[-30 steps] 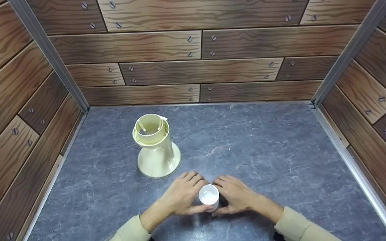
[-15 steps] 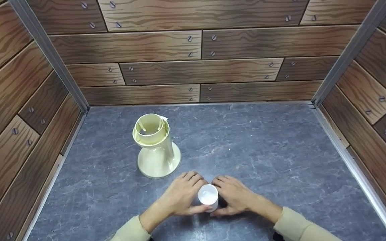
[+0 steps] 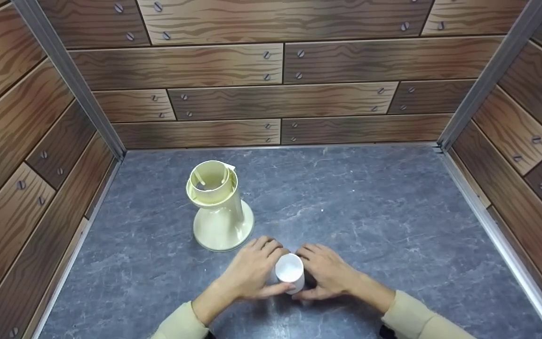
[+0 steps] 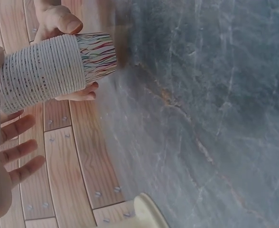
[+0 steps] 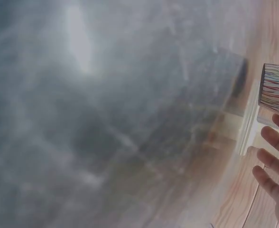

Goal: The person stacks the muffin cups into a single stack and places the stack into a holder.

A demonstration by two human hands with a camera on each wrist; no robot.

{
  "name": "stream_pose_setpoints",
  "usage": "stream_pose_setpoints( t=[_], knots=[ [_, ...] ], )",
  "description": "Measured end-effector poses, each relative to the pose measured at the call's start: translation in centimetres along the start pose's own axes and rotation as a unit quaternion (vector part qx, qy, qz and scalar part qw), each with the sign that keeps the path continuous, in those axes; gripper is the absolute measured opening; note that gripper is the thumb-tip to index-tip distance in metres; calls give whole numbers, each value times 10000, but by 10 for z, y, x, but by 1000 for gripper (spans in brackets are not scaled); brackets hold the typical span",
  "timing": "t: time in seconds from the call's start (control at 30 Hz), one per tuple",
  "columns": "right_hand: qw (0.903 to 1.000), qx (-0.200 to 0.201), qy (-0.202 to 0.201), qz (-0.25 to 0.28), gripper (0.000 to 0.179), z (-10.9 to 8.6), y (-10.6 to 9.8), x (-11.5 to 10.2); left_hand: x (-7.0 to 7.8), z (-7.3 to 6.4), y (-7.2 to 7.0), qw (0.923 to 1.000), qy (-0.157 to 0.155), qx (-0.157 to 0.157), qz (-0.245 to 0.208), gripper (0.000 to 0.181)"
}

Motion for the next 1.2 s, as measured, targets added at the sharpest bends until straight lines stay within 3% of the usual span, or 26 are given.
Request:
stream_pose_setpoints(
  t=[0.4,0.8,1.2],
  knots=[
    [9992,381,86,-27,71,16,-14,0,-10,2,-24,9986,-111,495,133,70],
    [9977,611,281,-26,71,35,-32,5,-28,0,-43,9964,-298,788,-81,67],
    [9947,962,331,-107,72,50,-46,6,-36,3,-60,9937,-300,1083,21,67]
  ],
)
Point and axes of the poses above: each hand's wrist, its own z-axis towards the middle knuckle, its own y-axis out of the palm, x = y × z, the point moved 10 cm from there along z, towards the middle knuckle, and after that the axes turned 5 degrees about -z, right-handed, at the moved point
